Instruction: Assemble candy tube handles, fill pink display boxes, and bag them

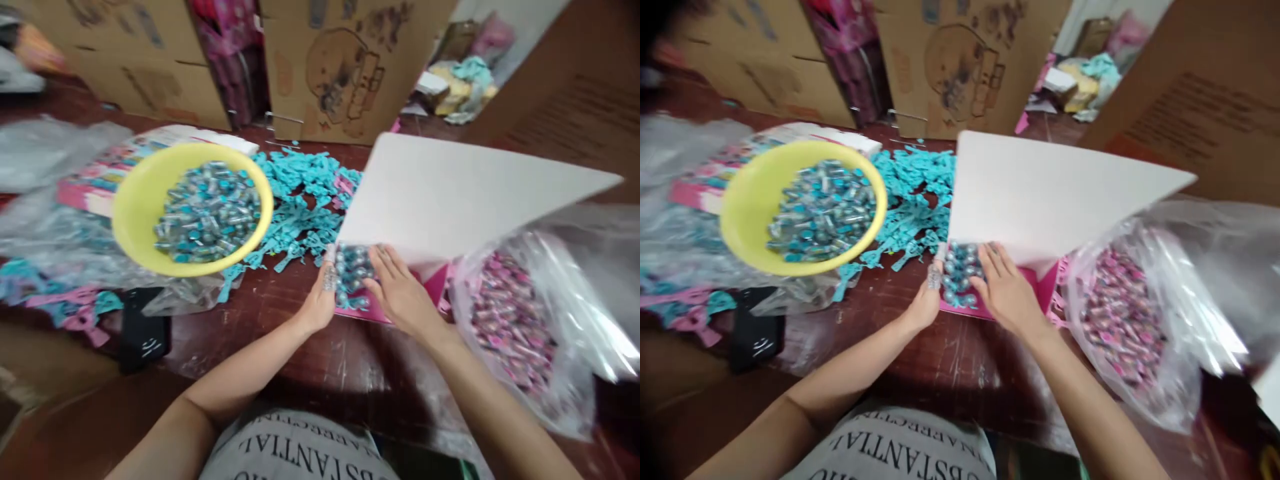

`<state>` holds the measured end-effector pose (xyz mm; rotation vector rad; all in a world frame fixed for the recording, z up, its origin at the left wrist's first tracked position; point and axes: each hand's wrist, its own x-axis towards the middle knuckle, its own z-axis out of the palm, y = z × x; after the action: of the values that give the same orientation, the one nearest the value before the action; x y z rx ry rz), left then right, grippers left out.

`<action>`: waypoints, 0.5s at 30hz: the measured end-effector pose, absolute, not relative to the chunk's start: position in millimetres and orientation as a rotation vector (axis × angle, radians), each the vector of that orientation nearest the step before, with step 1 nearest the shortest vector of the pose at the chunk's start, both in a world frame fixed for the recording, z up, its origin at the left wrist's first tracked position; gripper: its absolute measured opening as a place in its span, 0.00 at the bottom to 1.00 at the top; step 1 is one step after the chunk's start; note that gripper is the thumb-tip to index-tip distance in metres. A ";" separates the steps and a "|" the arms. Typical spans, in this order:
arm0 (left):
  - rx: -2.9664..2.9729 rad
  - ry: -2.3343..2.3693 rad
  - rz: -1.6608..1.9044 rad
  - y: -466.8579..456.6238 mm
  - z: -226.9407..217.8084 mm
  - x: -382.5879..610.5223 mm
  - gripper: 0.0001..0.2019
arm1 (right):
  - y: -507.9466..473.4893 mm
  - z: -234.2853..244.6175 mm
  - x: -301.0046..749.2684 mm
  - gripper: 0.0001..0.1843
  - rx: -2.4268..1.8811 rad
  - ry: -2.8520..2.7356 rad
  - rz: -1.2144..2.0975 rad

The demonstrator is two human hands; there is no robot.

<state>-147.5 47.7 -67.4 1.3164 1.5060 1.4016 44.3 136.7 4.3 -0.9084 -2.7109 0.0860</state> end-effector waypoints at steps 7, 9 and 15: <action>1.619 2.167 1.056 35.9 -76.7 -214.5 0.26 | 128.9 74.2 -16.9 0.34 -0.647 -2.638 0.004; 1.618 2.210 0.855 37.5 -79.0 -225.1 0.22 | 124.5 93.1 -72.6 0.31 -0.452 -2.716 0.100; 1.529 2.226 0.827 8.2 -73.1 -230.9 0.18 | 98.0 74.9 -256.5 0.22 -0.552 -3.082 0.389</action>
<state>-230.9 8.2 -73.1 1.5286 2.2263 0.8265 -256.5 98.0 74.9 -0.5518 -3.0824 0.3894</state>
